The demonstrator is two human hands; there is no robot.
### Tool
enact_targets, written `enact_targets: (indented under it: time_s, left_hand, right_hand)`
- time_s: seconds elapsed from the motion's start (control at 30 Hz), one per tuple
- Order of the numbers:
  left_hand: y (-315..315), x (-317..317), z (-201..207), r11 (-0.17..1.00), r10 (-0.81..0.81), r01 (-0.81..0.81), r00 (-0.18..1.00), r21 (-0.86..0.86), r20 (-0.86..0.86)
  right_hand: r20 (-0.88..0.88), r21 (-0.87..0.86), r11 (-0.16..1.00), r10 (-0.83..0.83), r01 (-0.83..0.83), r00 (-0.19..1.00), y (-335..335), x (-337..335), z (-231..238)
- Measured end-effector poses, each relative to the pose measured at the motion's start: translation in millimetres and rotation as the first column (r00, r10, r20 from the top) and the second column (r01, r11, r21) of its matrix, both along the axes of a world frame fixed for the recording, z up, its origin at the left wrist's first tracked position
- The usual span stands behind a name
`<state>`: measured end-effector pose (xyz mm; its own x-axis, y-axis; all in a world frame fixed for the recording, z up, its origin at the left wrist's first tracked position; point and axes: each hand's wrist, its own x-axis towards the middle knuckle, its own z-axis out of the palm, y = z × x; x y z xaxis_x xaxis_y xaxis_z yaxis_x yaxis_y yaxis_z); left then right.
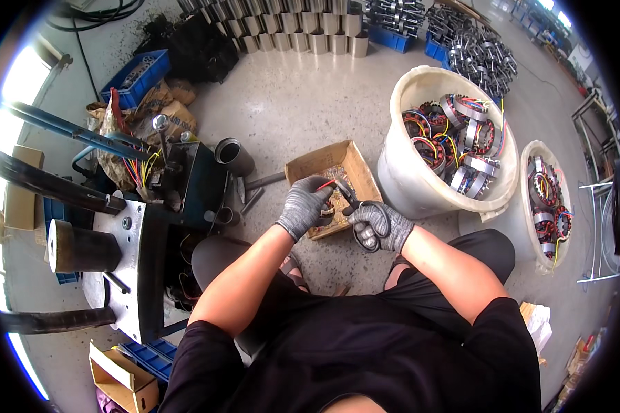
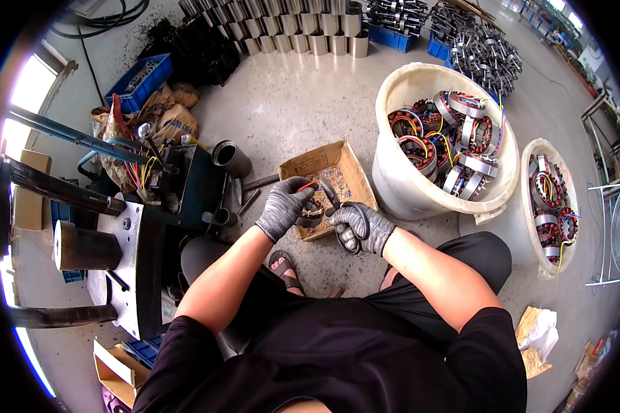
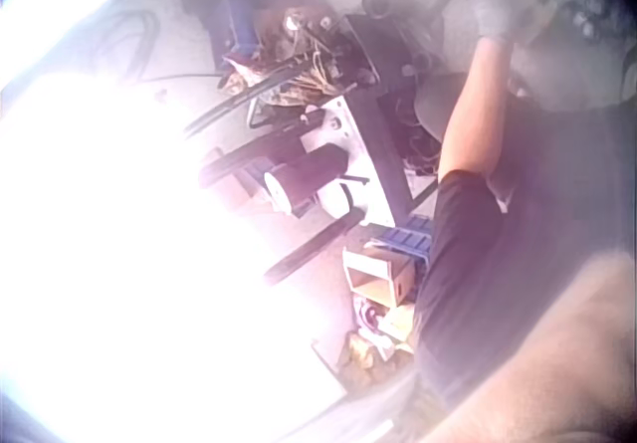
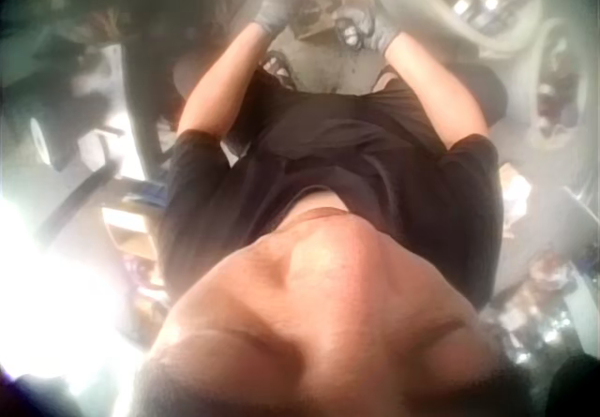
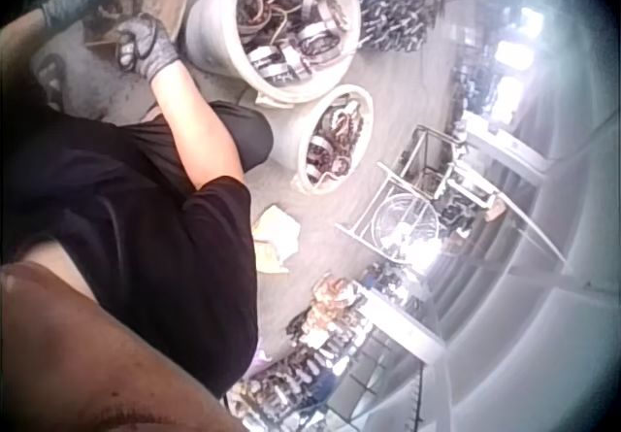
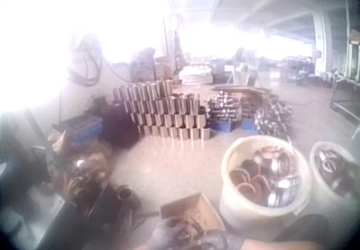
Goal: The person takes motor stators from a container, trims their wires using scissors over a cardboard box, and places the stators onto the floor.
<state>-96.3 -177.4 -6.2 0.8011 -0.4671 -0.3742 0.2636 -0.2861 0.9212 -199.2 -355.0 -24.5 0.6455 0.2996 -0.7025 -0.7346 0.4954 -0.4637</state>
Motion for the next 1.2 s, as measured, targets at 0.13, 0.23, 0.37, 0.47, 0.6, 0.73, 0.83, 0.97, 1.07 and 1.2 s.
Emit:
enact_targets:
  time_s: [0.13, 0.23, 0.37, 0.47, 0.6, 0.73, 0.83, 0.97, 1.07, 1.2]
  left_hand:
    - [1, 1, 3, 1.0, 0.023, -0.022, 0.998, 0.015, -0.055]
    - [1, 1, 4, 0.999, 0.014, -0.018, 0.992, -0.028, -0.126]
    - [2, 6, -17, 0.998, -0.032, 0.03, 0.999, -0.06, -0.037]
    - [5, 12, -42, 0.994, -0.066, 0.072, 0.995, -0.086, 0.07]
    - [3, 10, -30, 0.987, -0.153, 0.158, 0.982, -0.029, 0.112]
    - [-1, 3, -12, 0.988, -0.153, 0.15, 0.983, -0.03, -0.106]
    - [2, 8, -18, 0.961, -0.265, 0.253, 0.958, 0.113, 0.111]
    - [3, 4, -4, 1.0, -0.028, 0.029, 0.982, -0.001, -0.186]
    - [27, 25, 3, 0.998, 0.057, -0.057, 0.998, 0.007, 0.028]
    - [65, 59, 35, 0.997, 0.053, -0.042, 0.978, -0.058, 0.202]
  right_hand:
    - [0.183, -0.168, 0.983, -0.037, 0.069, 0.982, 5, 2, -1]
    - [0.255, -0.16, 0.987, 0.039, 0.002, 0.966, 4, 1, 7]
    - [0.235, -0.261, 0.952, 0.224, -0.16, 0.946, 4, 3, 13]
    - [0.207, -0.262, 0.953, 0.21, -0.153, 0.956, 2, 5, 16]
    - [0.204, -0.27, 0.945, 0.242, -0.183, 0.949, -6, 6, 20]
    - [0.239, -0.226, 0.968, 0.164, -0.109, 0.957, -8, 3, 12]
    - [0.113, -0.128, 0.988, 0.096, -0.082, 0.989, -7, 2, 6]
    - [0.043, -0.143, 0.99, -0.005, 0.011, 0.999, -1, 1, -13]
    - [0.181, -0.122, 0.981, -0.127, 0.151, 0.975, -2, 9, -24]
    - [0.227, -0.19, 0.945, -0.22, 0.265, 0.949, -3, 4, 16]
